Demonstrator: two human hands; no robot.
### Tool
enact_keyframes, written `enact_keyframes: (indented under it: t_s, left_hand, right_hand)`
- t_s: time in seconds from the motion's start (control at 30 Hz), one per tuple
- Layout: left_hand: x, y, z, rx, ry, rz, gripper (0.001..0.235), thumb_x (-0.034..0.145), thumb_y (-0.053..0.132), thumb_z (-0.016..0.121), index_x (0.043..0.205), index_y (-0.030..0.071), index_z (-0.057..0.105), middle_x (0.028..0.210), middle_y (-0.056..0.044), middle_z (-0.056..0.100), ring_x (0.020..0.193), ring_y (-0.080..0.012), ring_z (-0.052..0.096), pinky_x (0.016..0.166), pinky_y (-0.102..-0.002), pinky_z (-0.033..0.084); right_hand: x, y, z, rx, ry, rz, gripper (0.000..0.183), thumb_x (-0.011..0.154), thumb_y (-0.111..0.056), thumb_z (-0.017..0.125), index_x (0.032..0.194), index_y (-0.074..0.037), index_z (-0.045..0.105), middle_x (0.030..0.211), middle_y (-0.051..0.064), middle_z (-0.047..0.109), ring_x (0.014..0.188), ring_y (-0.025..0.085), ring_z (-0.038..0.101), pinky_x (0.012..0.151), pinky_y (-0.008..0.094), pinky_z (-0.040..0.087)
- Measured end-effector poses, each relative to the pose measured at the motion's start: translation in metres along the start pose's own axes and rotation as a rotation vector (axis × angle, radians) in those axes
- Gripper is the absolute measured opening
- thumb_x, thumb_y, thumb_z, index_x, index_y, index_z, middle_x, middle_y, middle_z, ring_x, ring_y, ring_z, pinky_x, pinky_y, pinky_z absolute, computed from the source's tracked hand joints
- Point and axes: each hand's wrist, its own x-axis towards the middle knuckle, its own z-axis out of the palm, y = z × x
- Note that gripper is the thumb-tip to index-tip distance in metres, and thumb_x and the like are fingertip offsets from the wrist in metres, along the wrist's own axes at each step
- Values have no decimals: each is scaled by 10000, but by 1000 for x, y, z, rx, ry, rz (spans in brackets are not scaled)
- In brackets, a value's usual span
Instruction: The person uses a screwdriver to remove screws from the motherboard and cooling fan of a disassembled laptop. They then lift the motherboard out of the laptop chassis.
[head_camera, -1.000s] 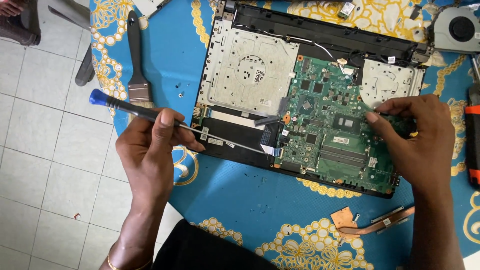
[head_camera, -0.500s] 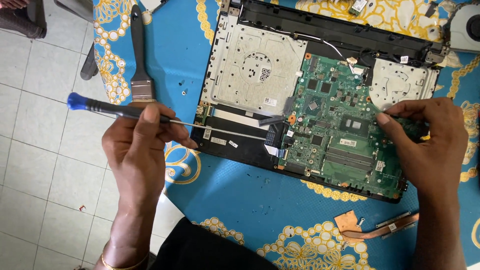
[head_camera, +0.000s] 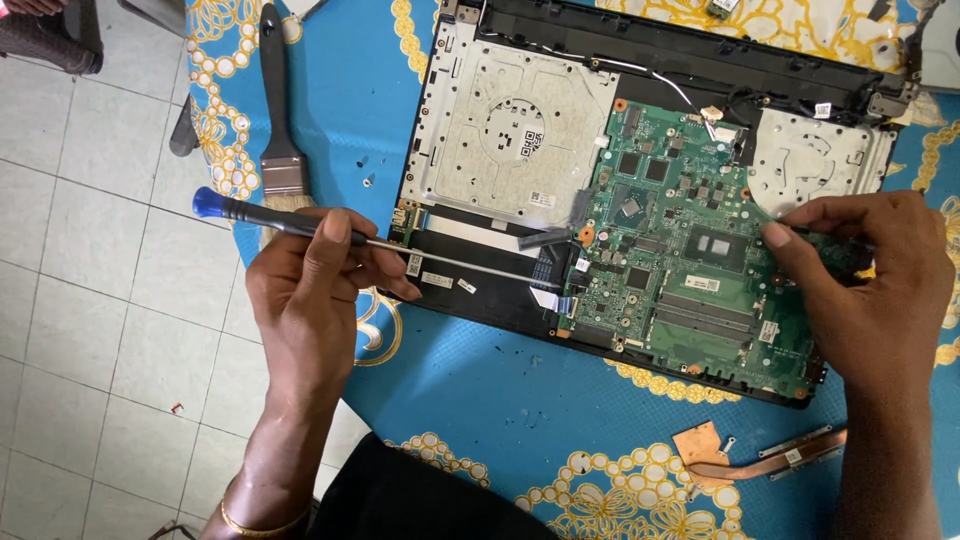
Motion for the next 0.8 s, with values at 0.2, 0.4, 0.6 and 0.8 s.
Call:
enact_keyframes:
  t_s: [0.2, 0.4, 0.6, 0.8]
  left_hand:
    - [1, -6, 0, -20, -28, -18, 391, 1131, 309, 594, 1064, -65, 686, 798, -230, 758, 590, -394, 775, 600, -444, 684]
    - [2, -13, -8, -217, -24, -65, 358, 1149, 276, 569, 1049, -55, 661, 763, -218, 707, 651, -327, 711, 590, -478, 682]
    - [-3, 37, 10, -56, -165, 30, 231, 1103, 124, 547, 910, -2, 533, 841, -125, 573, 473, -217, 549, 386, -312, 478]
    - [-15, 7, 59, 784, -772, 105, 224, 1043, 216, 668, 1262, 175, 680, 731, -33, 662, 573, -231, 566, 573, -427, 456]
  right_hand:
    - [0, -6, -1, 9, -6, 29, 178, 1233, -109, 935, 1313, -39, 792, 1243, 122, 700, 1263, 312, 603, 1083, 452, 447]
    - [-1, 2, 0, 23, -22, 17, 154, 1269, -106, 907, 1293, -29, 776, 1239, 127, 654, 1225, 311, 573, 1137, 466, 411]
    - [0, -3, 0, 26, -5, 13, 166, 1258, -72, 926, 1291, -15, 773, 1243, 134, 673, 1231, 316, 579, 1128, 465, 423]
    - [-1, -1, 2, 23, 19, 13, 171, 1245, -82, 948, 1294, -35, 791, 1238, 121, 699, 1242, 313, 590, 1106, 462, 428]
